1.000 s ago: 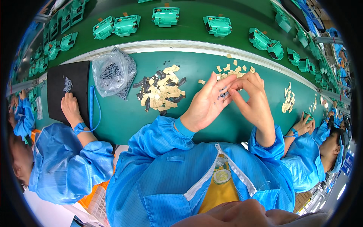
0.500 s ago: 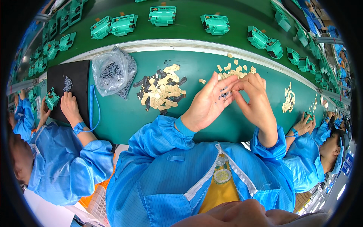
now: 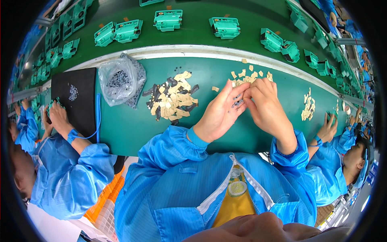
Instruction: The person picks up small electronic components and attaches them to larger green plastic electronic housings by hand on an assembly line.
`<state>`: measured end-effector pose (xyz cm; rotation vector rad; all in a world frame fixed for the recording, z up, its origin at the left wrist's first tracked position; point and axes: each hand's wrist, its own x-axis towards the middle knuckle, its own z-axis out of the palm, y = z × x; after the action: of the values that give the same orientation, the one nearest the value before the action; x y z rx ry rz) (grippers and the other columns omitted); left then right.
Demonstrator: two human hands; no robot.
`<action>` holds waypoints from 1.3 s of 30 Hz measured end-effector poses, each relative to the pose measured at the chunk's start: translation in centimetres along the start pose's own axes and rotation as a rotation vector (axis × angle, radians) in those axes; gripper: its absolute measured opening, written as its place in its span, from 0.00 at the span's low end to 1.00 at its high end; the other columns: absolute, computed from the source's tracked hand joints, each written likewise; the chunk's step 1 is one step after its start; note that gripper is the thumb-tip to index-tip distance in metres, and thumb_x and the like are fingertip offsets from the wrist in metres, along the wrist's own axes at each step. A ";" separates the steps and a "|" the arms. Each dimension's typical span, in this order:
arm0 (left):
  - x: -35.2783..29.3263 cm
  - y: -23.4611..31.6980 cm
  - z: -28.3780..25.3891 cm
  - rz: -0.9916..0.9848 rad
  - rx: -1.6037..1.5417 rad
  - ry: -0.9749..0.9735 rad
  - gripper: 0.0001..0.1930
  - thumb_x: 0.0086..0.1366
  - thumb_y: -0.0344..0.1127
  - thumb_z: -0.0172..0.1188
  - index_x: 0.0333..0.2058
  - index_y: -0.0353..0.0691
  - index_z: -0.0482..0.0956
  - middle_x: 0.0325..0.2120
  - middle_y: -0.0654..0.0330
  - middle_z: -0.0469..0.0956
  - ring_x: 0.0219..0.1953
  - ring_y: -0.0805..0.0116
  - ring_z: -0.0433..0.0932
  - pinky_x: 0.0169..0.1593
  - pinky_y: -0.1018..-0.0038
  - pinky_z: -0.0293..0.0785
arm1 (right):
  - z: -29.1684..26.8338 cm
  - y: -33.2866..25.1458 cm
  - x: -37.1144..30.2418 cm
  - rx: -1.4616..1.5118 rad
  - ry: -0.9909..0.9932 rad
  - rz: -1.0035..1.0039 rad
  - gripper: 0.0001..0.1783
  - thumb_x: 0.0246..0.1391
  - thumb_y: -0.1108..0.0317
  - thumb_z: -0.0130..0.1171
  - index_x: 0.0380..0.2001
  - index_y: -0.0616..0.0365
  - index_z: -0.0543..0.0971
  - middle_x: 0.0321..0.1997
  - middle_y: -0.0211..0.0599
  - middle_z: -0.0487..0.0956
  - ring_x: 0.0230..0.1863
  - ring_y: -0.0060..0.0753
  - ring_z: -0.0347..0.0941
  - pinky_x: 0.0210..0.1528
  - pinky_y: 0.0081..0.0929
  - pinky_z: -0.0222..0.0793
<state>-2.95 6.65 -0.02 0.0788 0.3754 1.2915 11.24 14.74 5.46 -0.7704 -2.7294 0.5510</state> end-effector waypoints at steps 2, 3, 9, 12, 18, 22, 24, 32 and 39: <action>0.1 -0.1 -0.2 -0.003 -0.002 0.007 0.39 0.76 0.60 0.35 0.67 0.26 0.56 0.64 0.50 0.63 0.68 0.62 0.58 0.72 0.65 0.51 | 0.1 0.2 0.0 0.009 -0.013 0.005 0.06 0.49 0.78 0.60 0.29 0.60 0.73 0.35 0.41 0.70 0.40 0.46 0.66 0.47 0.39 0.59; 0.1 -0.2 -0.3 -0.002 -0.017 0.012 0.39 0.76 0.60 0.35 0.67 0.26 0.56 0.64 0.50 0.63 0.67 0.62 0.59 0.72 0.65 0.51 | 0.1 0.3 0.0 0.028 -0.017 0.012 0.05 0.50 0.78 0.60 0.29 0.60 0.73 0.35 0.41 0.70 0.40 0.46 0.65 0.47 0.39 0.59; 0.0 0.0 -0.2 -0.002 -0.034 0.039 0.38 0.76 0.59 0.36 0.67 0.26 0.57 0.63 0.50 0.64 0.67 0.62 0.59 0.72 0.64 0.51 | 0.1 0.7 0.0 0.083 -0.020 0.043 0.05 0.51 0.78 0.59 0.30 0.60 0.73 0.35 0.41 0.70 0.40 0.46 0.65 0.47 0.39 0.60; -0.1 0.3 -0.3 -0.008 -0.029 0.006 0.40 0.76 0.60 0.37 0.68 0.25 0.53 0.66 0.48 0.59 0.70 0.62 0.55 0.73 0.65 0.48 | 0.0 0.9 0.0 0.135 -0.017 0.066 0.04 0.52 0.77 0.58 0.31 0.60 0.73 0.36 0.41 0.70 0.40 0.46 0.65 0.47 0.38 0.60; 0.0 0.3 -0.3 -0.007 -0.017 -0.038 0.42 0.76 0.61 0.37 0.69 0.23 0.48 0.69 0.45 0.54 0.72 0.60 0.52 0.75 0.65 0.45 | -0.6 1.7 0.1 0.172 -0.028 0.092 0.04 0.53 0.76 0.59 0.31 0.60 0.74 0.35 0.41 0.70 0.41 0.46 0.66 0.48 0.38 0.60; 0.0 0.3 -0.1 0.003 -0.032 0.012 0.40 0.76 0.59 0.37 0.67 0.24 0.54 0.67 0.46 0.58 0.71 0.59 0.56 0.74 0.64 0.48 | -0.4 1.6 0.2 0.139 -0.027 0.121 0.03 0.53 0.76 0.59 0.31 0.61 0.74 0.34 0.41 0.70 0.41 0.45 0.66 0.48 0.37 0.60; 0.0 0.3 -0.1 0.001 -0.031 0.012 0.40 0.76 0.59 0.37 0.67 0.24 0.54 0.67 0.46 0.58 0.71 0.59 0.56 0.74 0.64 0.48 | -0.3 1.6 0.2 0.130 -0.019 0.113 0.03 0.53 0.76 0.59 0.31 0.61 0.75 0.34 0.40 0.70 0.41 0.45 0.66 0.48 0.37 0.59; -0.2 0.5 0.1 -0.011 -0.037 0.027 0.40 0.76 0.60 0.38 0.67 0.24 0.54 0.66 0.48 0.60 0.69 0.61 0.57 0.73 0.65 0.50 | -0.4 0.8 0.4 0.067 0.004 0.086 0.04 0.51 0.76 0.61 0.32 0.61 0.77 0.34 0.40 0.70 0.41 0.45 0.66 0.46 0.37 0.59; -0.1 0.4 0.1 0.017 -0.046 0.045 0.40 0.76 0.59 0.38 0.67 0.24 0.53 0.67 0.48 0.60 0.70 0.61 0.57 0.73 0.65 0.50 | 0.2 1.0 0.3 0.069 0.030 0.121 0.05 0.51 0.75 0.61 0.32 0.61 0.77 0.34 0.40 0.70 0.40 0.46 0.66 0.46 0.39 0.60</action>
<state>-3.29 6.66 0.22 0.0142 0.3835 1.3194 11.36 15.65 4.93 -0.9225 -2.6346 0.6493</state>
